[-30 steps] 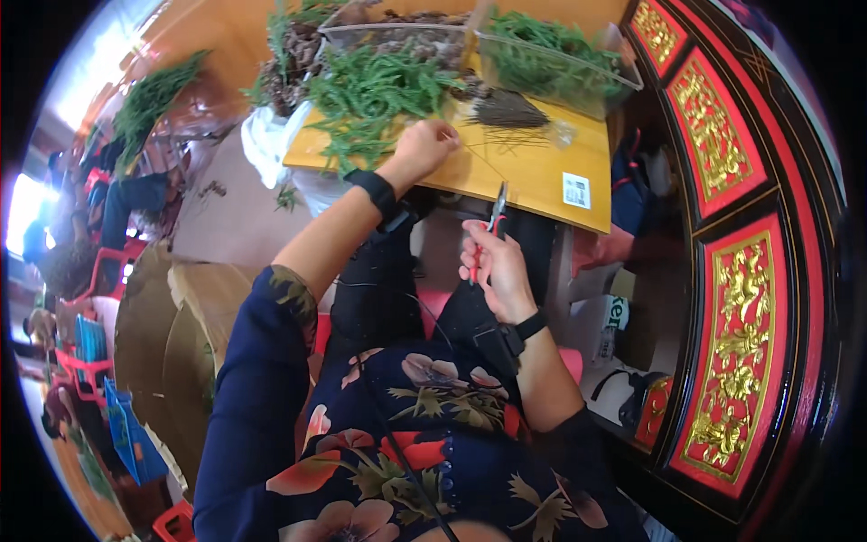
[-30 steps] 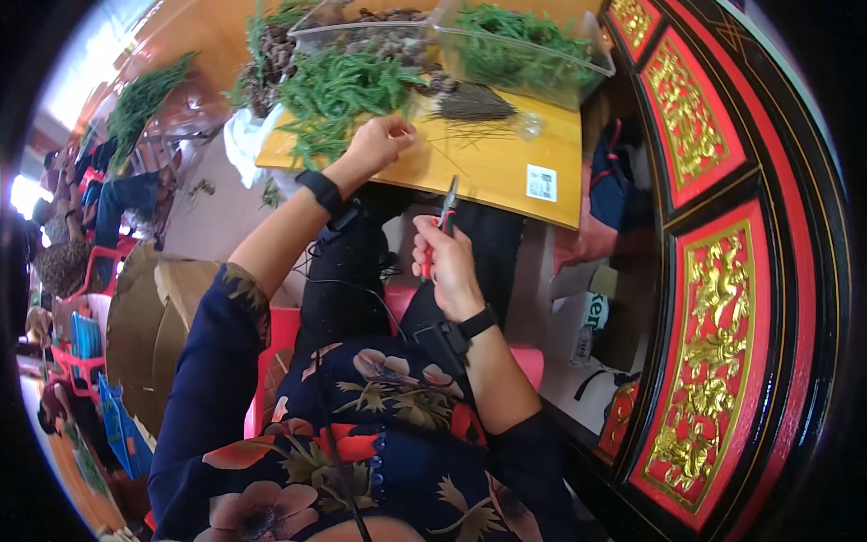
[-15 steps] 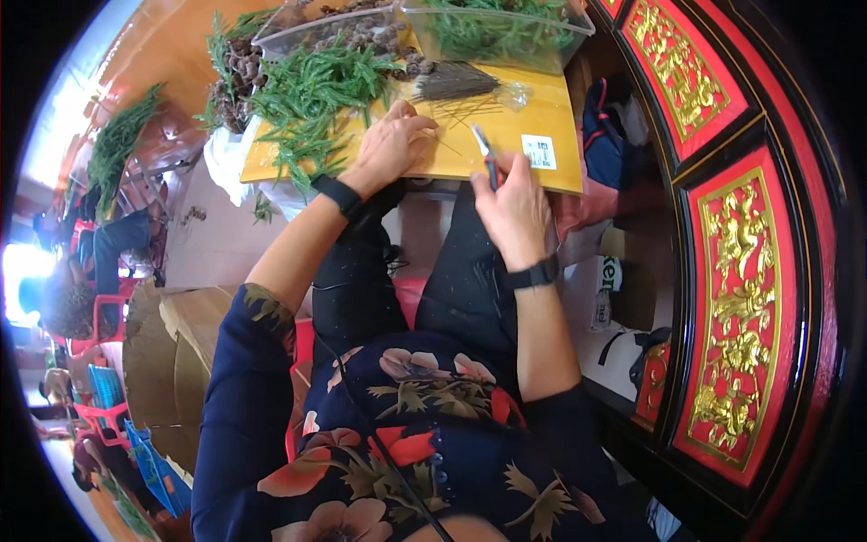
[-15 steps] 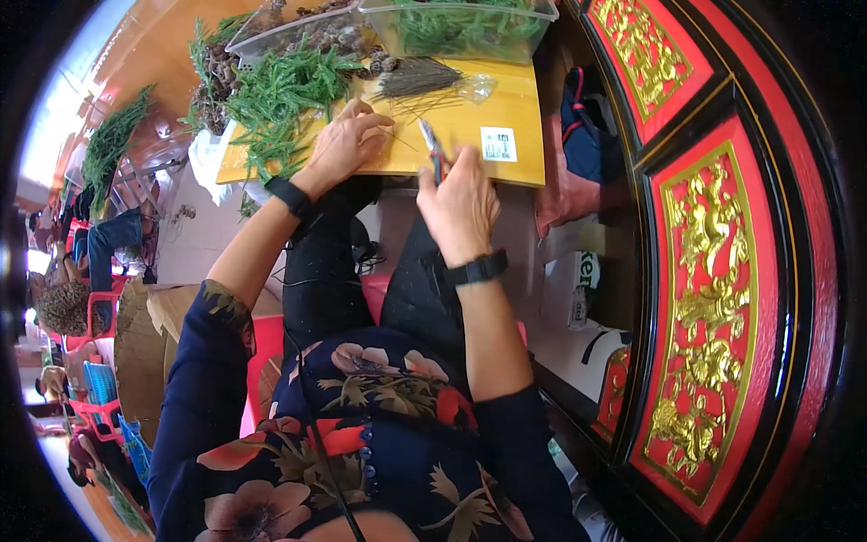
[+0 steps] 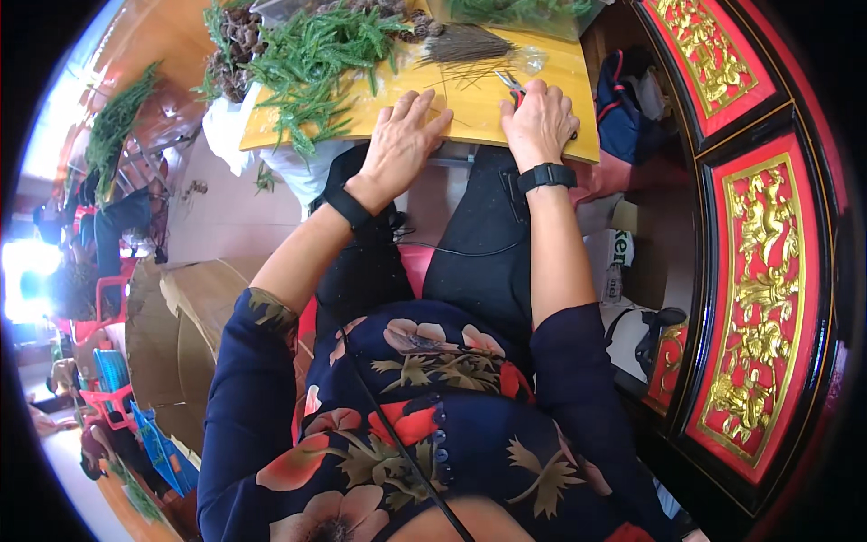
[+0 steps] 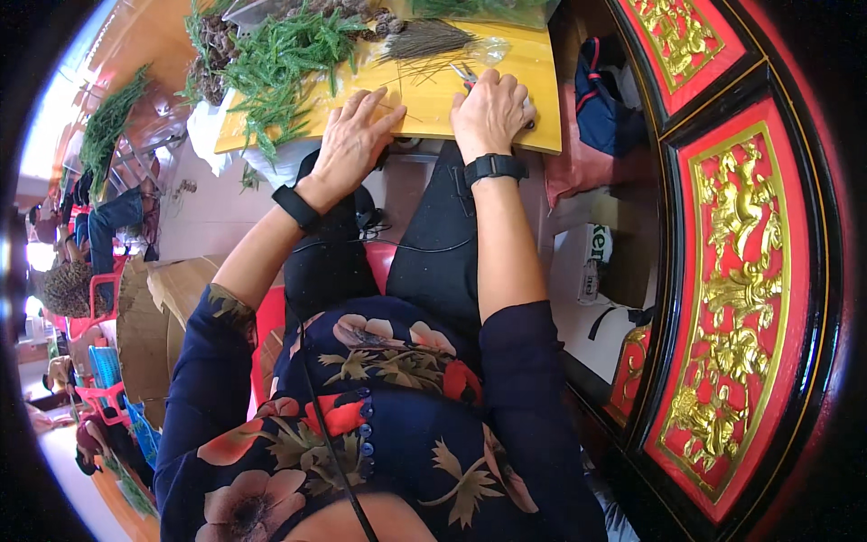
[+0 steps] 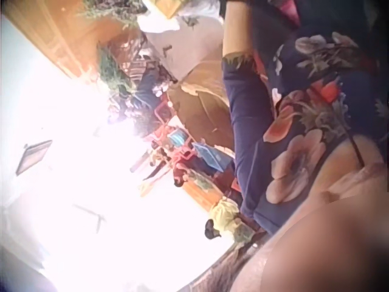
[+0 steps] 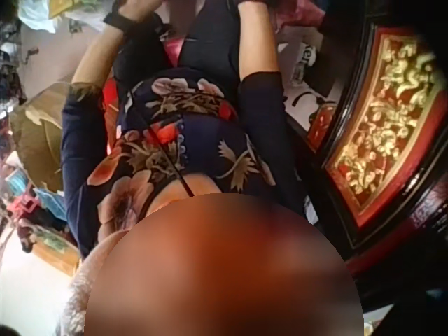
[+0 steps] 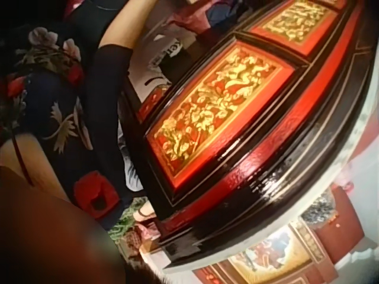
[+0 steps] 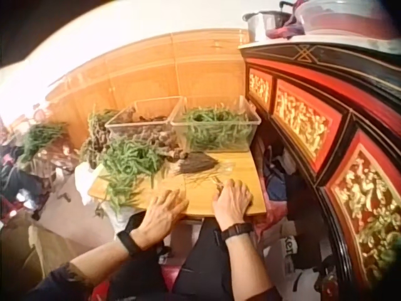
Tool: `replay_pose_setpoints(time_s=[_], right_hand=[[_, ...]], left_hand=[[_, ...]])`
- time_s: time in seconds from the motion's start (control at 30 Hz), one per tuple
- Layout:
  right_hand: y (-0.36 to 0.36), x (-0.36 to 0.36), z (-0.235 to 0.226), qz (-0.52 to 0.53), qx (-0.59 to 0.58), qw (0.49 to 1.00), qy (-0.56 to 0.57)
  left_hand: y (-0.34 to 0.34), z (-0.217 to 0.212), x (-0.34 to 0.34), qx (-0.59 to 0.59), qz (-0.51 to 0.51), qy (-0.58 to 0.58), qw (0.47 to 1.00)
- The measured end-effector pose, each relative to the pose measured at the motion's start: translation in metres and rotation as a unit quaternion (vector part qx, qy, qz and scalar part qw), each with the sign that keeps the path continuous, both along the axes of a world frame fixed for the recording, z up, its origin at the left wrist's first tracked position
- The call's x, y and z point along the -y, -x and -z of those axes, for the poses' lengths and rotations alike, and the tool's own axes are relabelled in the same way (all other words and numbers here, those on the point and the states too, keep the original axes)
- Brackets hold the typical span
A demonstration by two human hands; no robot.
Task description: Assembling artificial evergreen branches using wire cutters to trim and secure parts.
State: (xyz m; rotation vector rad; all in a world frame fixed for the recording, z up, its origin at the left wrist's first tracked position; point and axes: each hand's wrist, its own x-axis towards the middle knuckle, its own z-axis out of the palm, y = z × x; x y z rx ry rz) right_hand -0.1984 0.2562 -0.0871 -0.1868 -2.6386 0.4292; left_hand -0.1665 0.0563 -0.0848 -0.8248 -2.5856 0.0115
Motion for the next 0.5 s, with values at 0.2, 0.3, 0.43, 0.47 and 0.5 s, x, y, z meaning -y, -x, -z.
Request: replay_pose_setpoints(time_s=[0.2,0.3,0.43,0.47,0.5], right_hand=[[0.003,0.000,0.004,0.001,-0.048,0.999,-0.014],[-0.007,0.006,-0.006,-0.030,-0.122,0.992,-0.018],[-0.024,0.011,-0.015,-0.077,-0.168,0.983,0.015],[-0.026,0.012,-0.016,-0.092,-0.172,0.980,0.033],[-0.027,0.014,-0.017,-0.097,-0.174,0.979,0.033]], left_hand=[[-0.010,0.015,-0.008,0.018,-0.013,0.025,0.999],[-0.013,0.018,-0.012,-0.056,-0.019,-0.014,0.998],[-0.011,0.025,-0.013,-0.103,0.008,-0.072,0.992],[-0.011,0.026,-0.010,-0.106,0.003,-0.072,0.992],[-0.011,0.027,-0.006,-0.101,0.015,-0.077,0.992]])
